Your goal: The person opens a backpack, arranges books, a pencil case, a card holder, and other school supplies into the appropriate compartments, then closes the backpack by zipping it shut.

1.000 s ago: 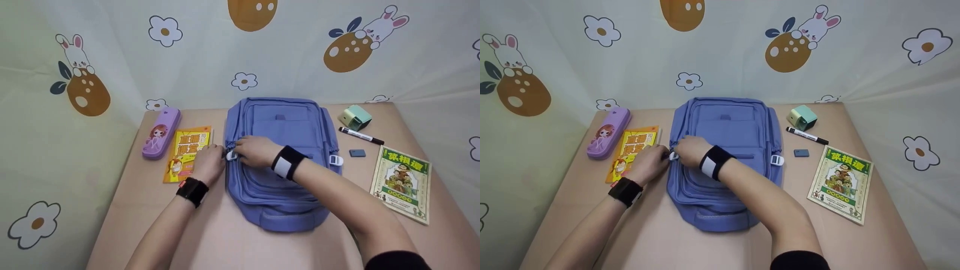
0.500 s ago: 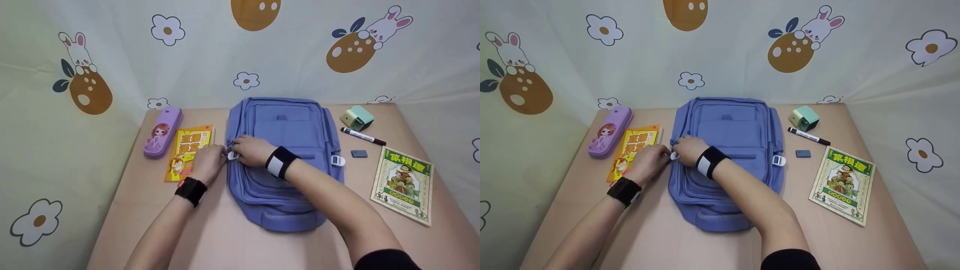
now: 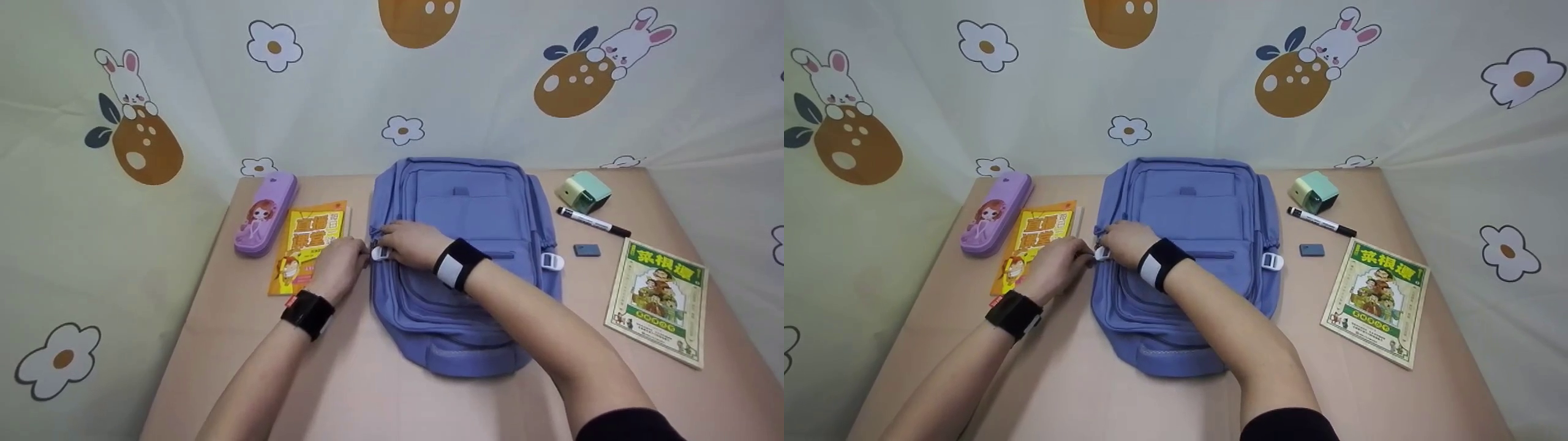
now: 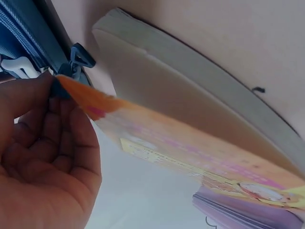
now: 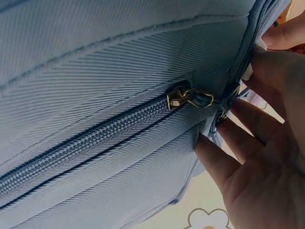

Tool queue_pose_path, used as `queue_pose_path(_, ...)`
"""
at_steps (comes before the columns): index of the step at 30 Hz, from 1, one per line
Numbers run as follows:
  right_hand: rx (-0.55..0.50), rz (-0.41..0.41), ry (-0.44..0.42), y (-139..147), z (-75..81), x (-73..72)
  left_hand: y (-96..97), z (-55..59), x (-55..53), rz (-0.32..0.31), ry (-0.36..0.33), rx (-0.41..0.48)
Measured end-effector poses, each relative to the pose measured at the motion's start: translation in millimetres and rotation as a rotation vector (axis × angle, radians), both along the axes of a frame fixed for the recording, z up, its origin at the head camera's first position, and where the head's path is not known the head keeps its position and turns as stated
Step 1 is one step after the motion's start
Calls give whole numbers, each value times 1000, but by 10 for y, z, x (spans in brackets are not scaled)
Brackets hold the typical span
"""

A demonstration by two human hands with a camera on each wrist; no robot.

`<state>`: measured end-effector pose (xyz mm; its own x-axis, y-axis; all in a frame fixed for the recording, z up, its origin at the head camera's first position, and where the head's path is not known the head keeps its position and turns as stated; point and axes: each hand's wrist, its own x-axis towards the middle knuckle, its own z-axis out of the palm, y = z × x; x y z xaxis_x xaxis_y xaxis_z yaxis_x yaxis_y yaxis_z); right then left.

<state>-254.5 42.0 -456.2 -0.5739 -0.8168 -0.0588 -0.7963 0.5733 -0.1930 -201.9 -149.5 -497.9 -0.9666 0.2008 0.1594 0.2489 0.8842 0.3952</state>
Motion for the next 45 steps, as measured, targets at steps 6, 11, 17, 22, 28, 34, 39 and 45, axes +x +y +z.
queue_pose_path(6,-10,53,-1,20,21,-18,-10,44,64,2,-26,-2)
queue_pose_path(11,-7,65,-2,26,22,-26,-5,109,150,-24,-55,-51)
queue_pose_path(17,19,51,-4,39,13,-32,19,133,217,-61,-105,-57)
queue_pose_path(22,46,13,-24,59,7,-14,33,52,203,-66,-76,-14)
queue_pose_path(28,90,2,-33,108,85,127,14,-24,204,-65,-17,10)
queue_pose_path(34,78,90,5,229,145,313,-12,-48,231,-35,22,34)
queue_pose_path(39,77,108,5,322,70,353,-21,-67,244,-29,39,41)
queue_pose_path(45,89,97,-51,364,17,326,-20,-67,277,-44,28,36)
